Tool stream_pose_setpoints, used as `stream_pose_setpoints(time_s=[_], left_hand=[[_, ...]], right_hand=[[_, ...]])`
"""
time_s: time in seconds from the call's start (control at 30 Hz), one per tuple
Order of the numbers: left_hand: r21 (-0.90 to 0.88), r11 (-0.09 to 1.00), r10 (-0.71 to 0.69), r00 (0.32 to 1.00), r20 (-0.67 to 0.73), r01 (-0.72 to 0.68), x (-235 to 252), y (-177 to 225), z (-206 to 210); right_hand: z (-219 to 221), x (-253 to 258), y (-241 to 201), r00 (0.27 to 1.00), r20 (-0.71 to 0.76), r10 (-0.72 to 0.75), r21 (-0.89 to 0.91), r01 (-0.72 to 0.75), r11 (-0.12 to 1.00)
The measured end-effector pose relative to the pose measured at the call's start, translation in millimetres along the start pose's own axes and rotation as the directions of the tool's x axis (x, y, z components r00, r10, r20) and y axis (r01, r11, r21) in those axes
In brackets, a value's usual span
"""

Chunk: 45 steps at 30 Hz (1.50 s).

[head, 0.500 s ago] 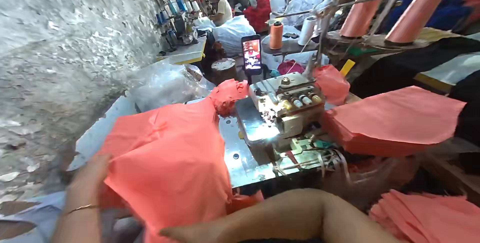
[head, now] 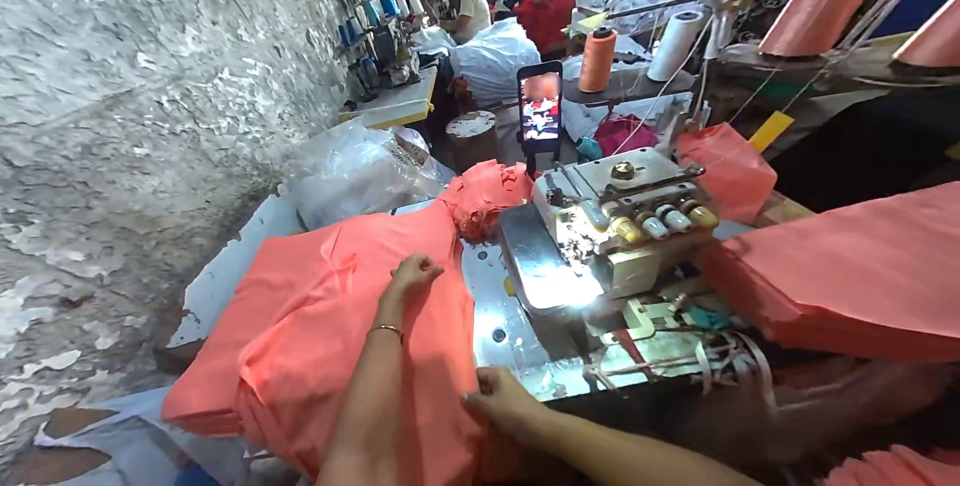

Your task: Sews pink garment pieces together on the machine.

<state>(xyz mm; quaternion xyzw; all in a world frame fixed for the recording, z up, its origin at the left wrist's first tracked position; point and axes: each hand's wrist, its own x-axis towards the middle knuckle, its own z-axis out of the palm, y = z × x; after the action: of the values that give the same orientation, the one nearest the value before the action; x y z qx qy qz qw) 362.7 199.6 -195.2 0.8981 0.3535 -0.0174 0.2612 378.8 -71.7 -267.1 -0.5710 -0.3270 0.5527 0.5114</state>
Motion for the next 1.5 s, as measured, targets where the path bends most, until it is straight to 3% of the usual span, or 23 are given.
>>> stream_pose_setpoints(time_s=[0.07,0.17,0.3,0.37,0.43,0.53,0.63,0.73,0.83,0.93,1.0,1.17,1.27,1.33,1.43,1.5], left_hand=[[-0.051,0.997,0.050,0.998,-0.038,-0.052,-3,3,0],[-0.243,0.959,0.089,0.967,-0.238,-0.148,-18,23,-6],[-0.548,0.746,0.131,0.890,-0.437,-0.379,-29,64,-8],[-0.652,0.578,0.203,0.861,-0.467,-0.490,-30,86,-3],[-0.704,0.459,0.282,0.840,-0.463,-0.542,-35,111,11],[-0.728,0.435,0.375,0.842,-0.388,-0.529,-43,145,47],[-0.615,0.612,0.397,0.866,-0.304,-0.497,-55,171,76],[-0.279,0.827,0.424,0.867,-0.263,-0.489,-63,182,87],[-0.105,0.945,0.280,0.931,-0.233,-0.311,-73,194,98],[-0.055,0.965,0.219,0.898,-0.381,-0.258,-83,201,112],[0.020,0.939,0.307,0.811,-0.499,-0.343,-88,196,128],[0.324,0.848,0.530,0.667,-0.524,-0.419,-117,198,159],[0.381,0.820,0.572,0.584,-0.577,-0.427,-114,196,177],[0.346,0.844,0.535,0.617,-0.577,-0.409,-112,196,179],[0.231,0.923,0.379,0.830,-0.408,-0.308,-119,205,158],[0.176,0.952,0.289,0.927,-0.239,-0.252,-112,209,134]], right_hand=[[2,-4,9,0.999,0.019,-0.037,-0.006,0.037,0.999],[-7,-9,2,0.990,-0.053,-0.127,-0.066,0.124,0.990],[-36,-52,-19,0.900,-0.199,-0.389,-0.280,0.328,0.902],[-54,-82,-19,0.798,-0.228,-0.557,-0.391,0.449,0.803],[-75,-108,-5,0.700,-0.164,-0.695,-0.412,0.592,0.693],[-105,-135,30,0.749,-0.086,-0.657,-0.275,0.616,0.739],[-113,-150,62,0.835,-0.207,-0.509,-0.284,0.447,0.848],[-112,-155,79,0.913,-0.200,-0.356,-0.250,0.304,0.919],[-113,-149,91,0.947,-0.158,-0.279,-0.256,0.233,0.938],[-111,-147,90,0.955,-0.137,-0.262,-0.191,0.234,0.953],[-110,-150,93,0.964,-0.096,-0.249,-0.128,0.236,0.963],[-129,-148,113,0.968,0.022,-0.248,-0.134,0.249,0.959],[-139,-149,116,0.948,-0.031,-0.316,-0.079,0.313,0.946],[-143,-152,114,0.921,-0.064,-0.383,-0.043,0.381,0.924],[-146,-158,102,0.882,-0.090,-0.462,-0.047,0.459,0.887],[-143,-162,85,0.855,-0.106,-0.508,-0.062,0.504,0.861]])
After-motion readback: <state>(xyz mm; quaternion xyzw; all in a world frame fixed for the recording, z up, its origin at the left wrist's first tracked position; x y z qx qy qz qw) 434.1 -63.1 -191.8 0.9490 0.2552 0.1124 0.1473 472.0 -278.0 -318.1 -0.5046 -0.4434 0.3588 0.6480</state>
